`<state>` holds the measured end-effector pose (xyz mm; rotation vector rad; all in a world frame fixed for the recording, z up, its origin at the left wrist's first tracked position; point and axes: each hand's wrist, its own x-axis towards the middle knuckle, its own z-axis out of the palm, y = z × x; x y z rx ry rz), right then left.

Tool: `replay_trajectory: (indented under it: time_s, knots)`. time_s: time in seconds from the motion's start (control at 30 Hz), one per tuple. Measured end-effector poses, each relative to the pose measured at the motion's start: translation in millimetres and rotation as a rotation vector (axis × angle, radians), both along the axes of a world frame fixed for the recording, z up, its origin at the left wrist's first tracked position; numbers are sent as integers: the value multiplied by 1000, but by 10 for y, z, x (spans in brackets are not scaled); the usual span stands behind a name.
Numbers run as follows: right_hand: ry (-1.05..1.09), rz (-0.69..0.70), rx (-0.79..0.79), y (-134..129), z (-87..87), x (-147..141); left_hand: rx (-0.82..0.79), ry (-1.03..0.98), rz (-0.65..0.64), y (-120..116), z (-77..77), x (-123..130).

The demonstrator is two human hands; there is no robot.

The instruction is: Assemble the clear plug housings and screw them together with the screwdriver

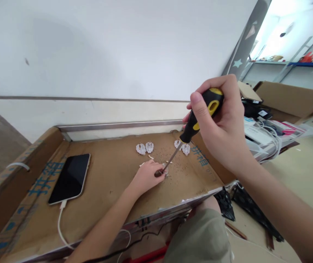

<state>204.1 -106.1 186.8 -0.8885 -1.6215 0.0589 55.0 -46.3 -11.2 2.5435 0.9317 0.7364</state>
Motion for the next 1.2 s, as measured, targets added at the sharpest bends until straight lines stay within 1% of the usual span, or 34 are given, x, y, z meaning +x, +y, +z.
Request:
replay_trajectory:
  time_s: [0.43, 0.6, 0.87, 1.03, 1.2]
  knots:
    - [4, 1, 5, 7, 6, 11, 16, 12, -12, -9, 15, 3]
    - [4, 12, 15, 37, -28, 14, 18, 27, -11, -15, 10, 1]
    - [13, -11, -3, 47, -16, 42, 16, 29, -16, -14, 5, 0]
    - [5, 12, -7, 44, -31, 42, 22, 26, -20, -6, -5, 3]
    - [-6, -33, 0, 59, -18, 54, 32, 25, -18, -3, -3, 4]
